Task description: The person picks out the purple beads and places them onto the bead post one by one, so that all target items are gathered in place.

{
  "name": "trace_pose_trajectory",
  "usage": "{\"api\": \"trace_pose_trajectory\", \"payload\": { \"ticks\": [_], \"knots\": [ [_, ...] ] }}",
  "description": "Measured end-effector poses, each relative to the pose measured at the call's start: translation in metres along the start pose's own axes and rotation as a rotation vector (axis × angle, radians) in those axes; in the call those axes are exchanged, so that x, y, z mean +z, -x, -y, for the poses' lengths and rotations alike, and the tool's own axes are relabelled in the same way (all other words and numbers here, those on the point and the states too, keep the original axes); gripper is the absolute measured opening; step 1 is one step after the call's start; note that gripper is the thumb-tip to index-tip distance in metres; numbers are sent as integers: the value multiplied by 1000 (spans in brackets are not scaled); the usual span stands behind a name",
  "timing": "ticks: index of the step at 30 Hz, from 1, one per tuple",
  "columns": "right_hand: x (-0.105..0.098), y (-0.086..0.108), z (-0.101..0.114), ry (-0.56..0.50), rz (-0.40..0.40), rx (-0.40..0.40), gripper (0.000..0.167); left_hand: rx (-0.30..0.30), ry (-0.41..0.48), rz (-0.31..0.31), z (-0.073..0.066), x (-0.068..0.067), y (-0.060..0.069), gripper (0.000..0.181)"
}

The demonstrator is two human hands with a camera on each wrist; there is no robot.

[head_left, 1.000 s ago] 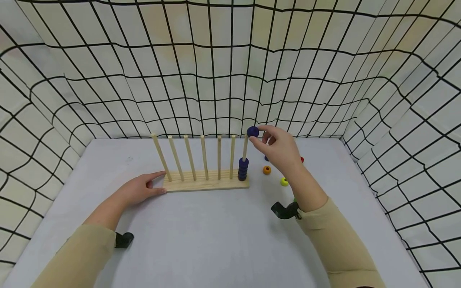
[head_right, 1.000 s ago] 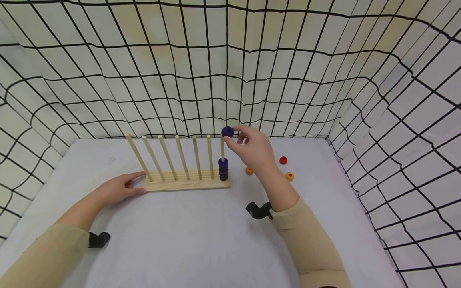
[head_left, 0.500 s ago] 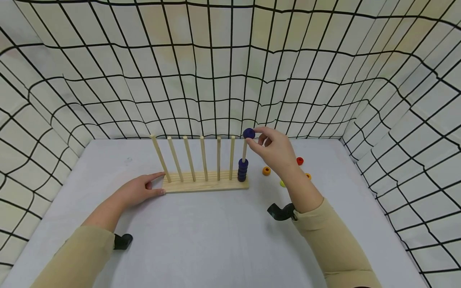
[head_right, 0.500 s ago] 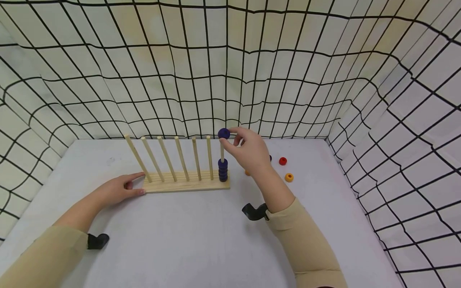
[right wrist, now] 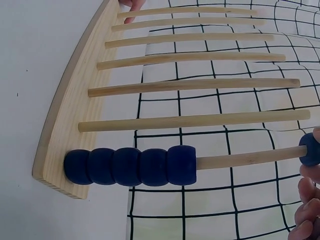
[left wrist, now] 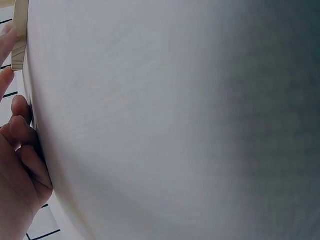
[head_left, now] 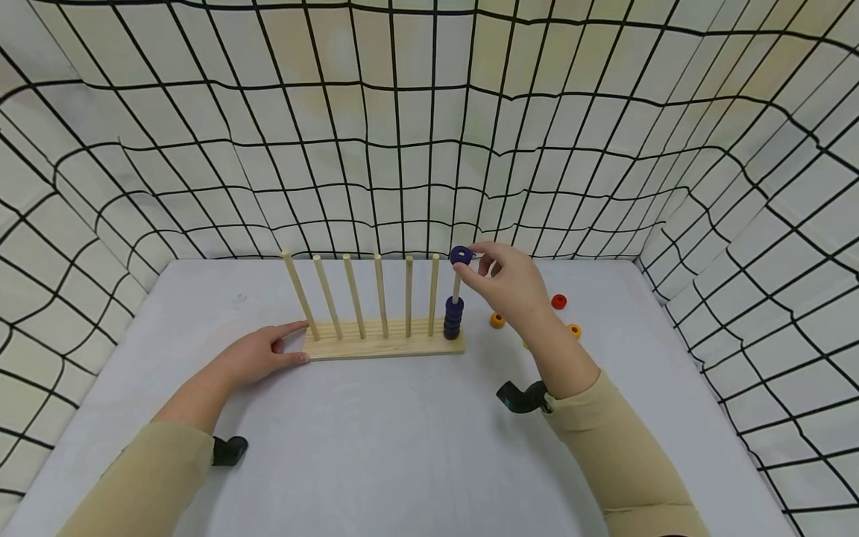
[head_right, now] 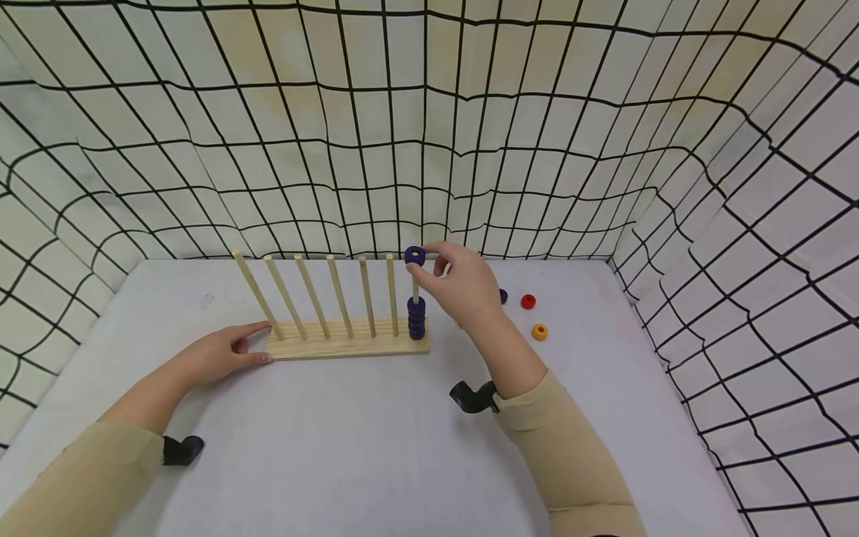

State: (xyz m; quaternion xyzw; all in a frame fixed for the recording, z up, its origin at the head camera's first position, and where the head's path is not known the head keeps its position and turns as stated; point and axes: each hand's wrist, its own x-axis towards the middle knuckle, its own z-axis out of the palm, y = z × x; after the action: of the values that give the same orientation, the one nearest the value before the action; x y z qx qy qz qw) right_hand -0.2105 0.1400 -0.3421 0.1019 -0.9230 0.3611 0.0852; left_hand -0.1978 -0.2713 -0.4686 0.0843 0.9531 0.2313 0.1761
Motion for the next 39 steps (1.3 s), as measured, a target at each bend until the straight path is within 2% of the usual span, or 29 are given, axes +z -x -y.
{"api": "trace_pose_trajectory", "payload": {
  "ticks": [18, 29, 39],
  "knots": [
    [-1, 2, -2, 44, 20, 21, 46, 3, -9, -6, 3, 1, -1, 85],
    [-1, 2, -4, 11, 7, -3, 38, 0, -13, -12, 1, 0, 0, 84],
    [-3, 3, -7, -11, 1, -1, 40, 7, -4, -7, 0, 0, 1, 83]
  ]
}}
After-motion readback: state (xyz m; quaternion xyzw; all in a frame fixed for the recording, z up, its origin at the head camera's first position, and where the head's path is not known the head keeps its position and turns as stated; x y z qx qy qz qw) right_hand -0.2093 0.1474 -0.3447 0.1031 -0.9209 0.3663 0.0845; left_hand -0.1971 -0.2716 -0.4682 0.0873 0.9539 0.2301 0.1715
